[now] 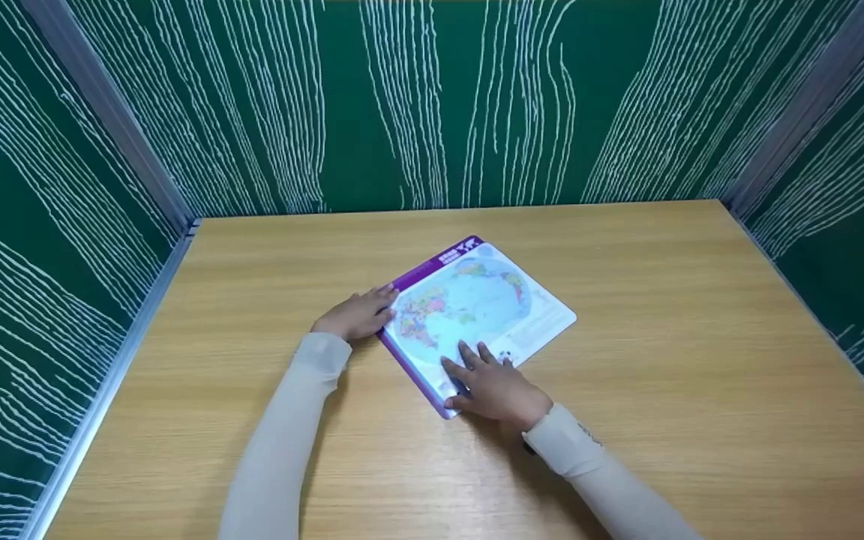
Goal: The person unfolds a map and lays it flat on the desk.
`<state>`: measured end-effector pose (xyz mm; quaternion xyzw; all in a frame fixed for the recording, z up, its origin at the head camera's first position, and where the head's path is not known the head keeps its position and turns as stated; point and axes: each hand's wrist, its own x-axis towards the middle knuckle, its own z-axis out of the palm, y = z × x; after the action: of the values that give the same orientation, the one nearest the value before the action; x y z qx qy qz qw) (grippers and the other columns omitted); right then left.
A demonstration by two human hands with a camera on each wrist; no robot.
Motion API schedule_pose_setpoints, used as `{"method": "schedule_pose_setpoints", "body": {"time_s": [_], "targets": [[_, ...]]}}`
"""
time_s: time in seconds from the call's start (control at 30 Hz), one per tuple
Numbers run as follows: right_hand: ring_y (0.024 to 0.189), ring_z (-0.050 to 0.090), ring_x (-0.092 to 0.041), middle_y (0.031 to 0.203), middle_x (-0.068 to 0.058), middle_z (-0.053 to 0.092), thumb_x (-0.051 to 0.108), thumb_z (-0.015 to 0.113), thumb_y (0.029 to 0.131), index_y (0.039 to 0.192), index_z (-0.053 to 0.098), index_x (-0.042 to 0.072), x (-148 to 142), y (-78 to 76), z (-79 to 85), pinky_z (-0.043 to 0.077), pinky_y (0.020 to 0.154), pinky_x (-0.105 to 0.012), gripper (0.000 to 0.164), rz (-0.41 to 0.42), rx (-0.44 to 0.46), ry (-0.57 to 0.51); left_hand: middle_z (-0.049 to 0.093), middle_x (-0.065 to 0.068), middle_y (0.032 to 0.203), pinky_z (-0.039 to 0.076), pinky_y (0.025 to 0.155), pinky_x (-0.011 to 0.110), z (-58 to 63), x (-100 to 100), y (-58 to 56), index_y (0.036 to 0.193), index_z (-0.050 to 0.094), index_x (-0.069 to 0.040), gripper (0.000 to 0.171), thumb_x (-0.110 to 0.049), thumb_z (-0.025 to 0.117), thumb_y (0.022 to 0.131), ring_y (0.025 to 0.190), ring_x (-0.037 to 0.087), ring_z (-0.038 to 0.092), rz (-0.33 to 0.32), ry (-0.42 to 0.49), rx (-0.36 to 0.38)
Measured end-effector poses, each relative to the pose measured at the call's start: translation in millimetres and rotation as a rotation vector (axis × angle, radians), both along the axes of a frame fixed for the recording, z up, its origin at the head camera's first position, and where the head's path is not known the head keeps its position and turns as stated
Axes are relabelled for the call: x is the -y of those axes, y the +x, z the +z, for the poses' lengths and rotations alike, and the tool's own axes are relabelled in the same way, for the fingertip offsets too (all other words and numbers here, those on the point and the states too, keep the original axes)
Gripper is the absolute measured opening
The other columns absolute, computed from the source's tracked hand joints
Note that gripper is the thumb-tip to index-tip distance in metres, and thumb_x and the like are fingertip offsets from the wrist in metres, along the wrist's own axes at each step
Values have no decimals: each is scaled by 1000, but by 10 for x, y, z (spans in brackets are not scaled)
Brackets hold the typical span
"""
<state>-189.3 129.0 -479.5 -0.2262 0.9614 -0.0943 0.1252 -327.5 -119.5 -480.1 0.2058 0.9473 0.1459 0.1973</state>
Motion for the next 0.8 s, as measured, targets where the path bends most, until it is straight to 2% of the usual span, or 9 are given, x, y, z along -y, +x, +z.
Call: {"method": "schedule_pose_setpoints", "body": {"time_s": [0.17, 0.4, 0.5, 0.8], "targets": [[144, 22, -43, 159, -13, 22, 52, 55, 92, 150, 34, 23, -74, -35, 15, 28, 110, -64, 68, 8, 42, -4, 11, -5, 162, 5, 123, 42, 8, 29, 37, 154, 16, -27, 57, -45, 32, 102, 151, 19, 6, 7, 19, 15], [144, 20, -45, 159, -16, 21, 51, 56, 92, 149, 37, 20, -172, -71, 20, 25, 109, -67, 67, 36, 66, -58, 13, -3, 162, 6, 123, 41, 4, 78, 98, 154, 17, -23, 56, -42, 30, 104, 150, 19, 8, -24, 22, 7], [145, 19, -43, 159, -14, 22, 51, 55, 92, 148, 38, 23, -197, -82, 17, 24, 110, -66, 66, 25, 75, -56, 13, -2, 162, 7, 123, 41, 10, 94, 130, 154, 17, -21, 56, -41, 30, 104, 150, 19, 8, -33, 23, 4], [144, 22, -42, 158, -13, 24, 56, 52, 92, 148, 38, 22, -233, -109, -10, 28, 110, -63, 67, 21, 36, -15, 14, 1, 162, 6, 123, 43, 5, 149, 213, 154, 18, -17, 57, -41, 30, 104, 150, 20, 10, -60, 34, -9]]}}
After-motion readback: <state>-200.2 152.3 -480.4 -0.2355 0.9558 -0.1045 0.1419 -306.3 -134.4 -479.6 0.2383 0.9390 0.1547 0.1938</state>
